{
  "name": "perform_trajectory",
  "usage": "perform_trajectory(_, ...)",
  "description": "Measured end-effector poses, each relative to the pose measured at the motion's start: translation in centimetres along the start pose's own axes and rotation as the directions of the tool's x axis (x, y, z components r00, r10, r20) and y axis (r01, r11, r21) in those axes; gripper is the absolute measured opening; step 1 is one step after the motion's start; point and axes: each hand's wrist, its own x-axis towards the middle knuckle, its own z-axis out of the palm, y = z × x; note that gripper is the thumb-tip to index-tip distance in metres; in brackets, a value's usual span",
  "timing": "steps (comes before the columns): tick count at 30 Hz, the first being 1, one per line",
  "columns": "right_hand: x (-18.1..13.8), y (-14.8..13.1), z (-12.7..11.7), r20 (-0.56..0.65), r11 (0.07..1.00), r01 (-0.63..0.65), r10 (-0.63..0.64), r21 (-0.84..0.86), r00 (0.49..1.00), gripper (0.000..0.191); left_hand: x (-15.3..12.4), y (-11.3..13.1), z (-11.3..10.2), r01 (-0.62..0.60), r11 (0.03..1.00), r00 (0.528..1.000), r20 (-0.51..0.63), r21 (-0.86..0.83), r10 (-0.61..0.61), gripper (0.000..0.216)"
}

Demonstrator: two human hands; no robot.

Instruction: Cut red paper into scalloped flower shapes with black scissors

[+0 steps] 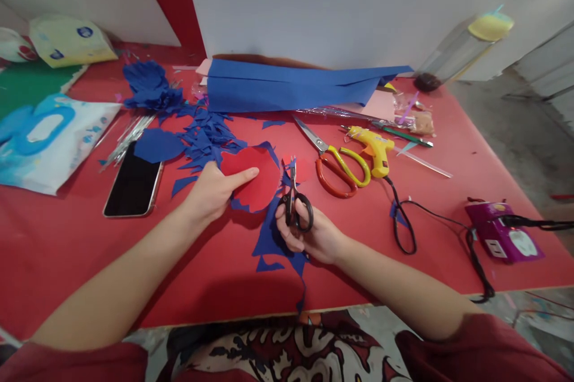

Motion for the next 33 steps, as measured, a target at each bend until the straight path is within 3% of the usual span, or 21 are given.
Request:
perform_trajectory(8, -0.3, -0.9, -0.9, 0.208, 0.990, -0.082, 0.057, 0.111, 0.977, 0.055, 2.1, 3.5, 0.9, -0.089, 0.995, 0.996, -0.021, 0.044, 0.090, 0.021)
perform_trajectory(13, -0.2, -0.8, -1.6, 0.379, 0.972, -0.183, 0.116, 0.146, 0.918, 0.072, 4.0, 3.8, 1.6, -0.131, 0.990, 0.991, -0.027, 0.061, 0.132, 0.027)
perform_trajectory(18, -0.2, -0.5, -1.4, 0.459, 0.967, -0.245, 0.187, 0.068, 0.868, 0.078, 5.1, 3.8, 0.9, -0.200, 0.933, 0.976, -0.024, 0.298, 0.217, 0.023)
perform_trajectory(21, -0.3, -0.6, -1.2, 0.445, 0.964, -0.268, 0.239, 0.001, 0.863, 0.084, 4.8, 4.0, 0.0, -0.234, 0.834, 0.961, -0.009, 0.500, 0.275, 0.024)
perform_trajectory(26, -0.4, -0.7, -0.8, 0.373, 0.974, -0.218, 0.225, -0.061, 0.900, 0.085, 3.8, 4.3, -1.1, -0.236, 0.731, 0.953, 0.005, 0.640, 0.303, 0.030)
perform_trajectory(30, -0.4, -0.6, -0.5, 0.209, 0.988, -0.069, 0.096, -0.135, 0.973, 0.076, 3.2, 5.0, -0.7, -0.218, 0.817, 0.970, 0.029, 0.533, 0.240, 0.027)
perform_trajectory(33, -0.5, -0.7, -0.5, 0.055, 0.970, 0.027, -0.014, -0.240, 0.998, 0.070, 2.8, 5.8, -0.1, -0.160, 0.883, 0.985, 0.015, 0.441, 0.171, 0.025)
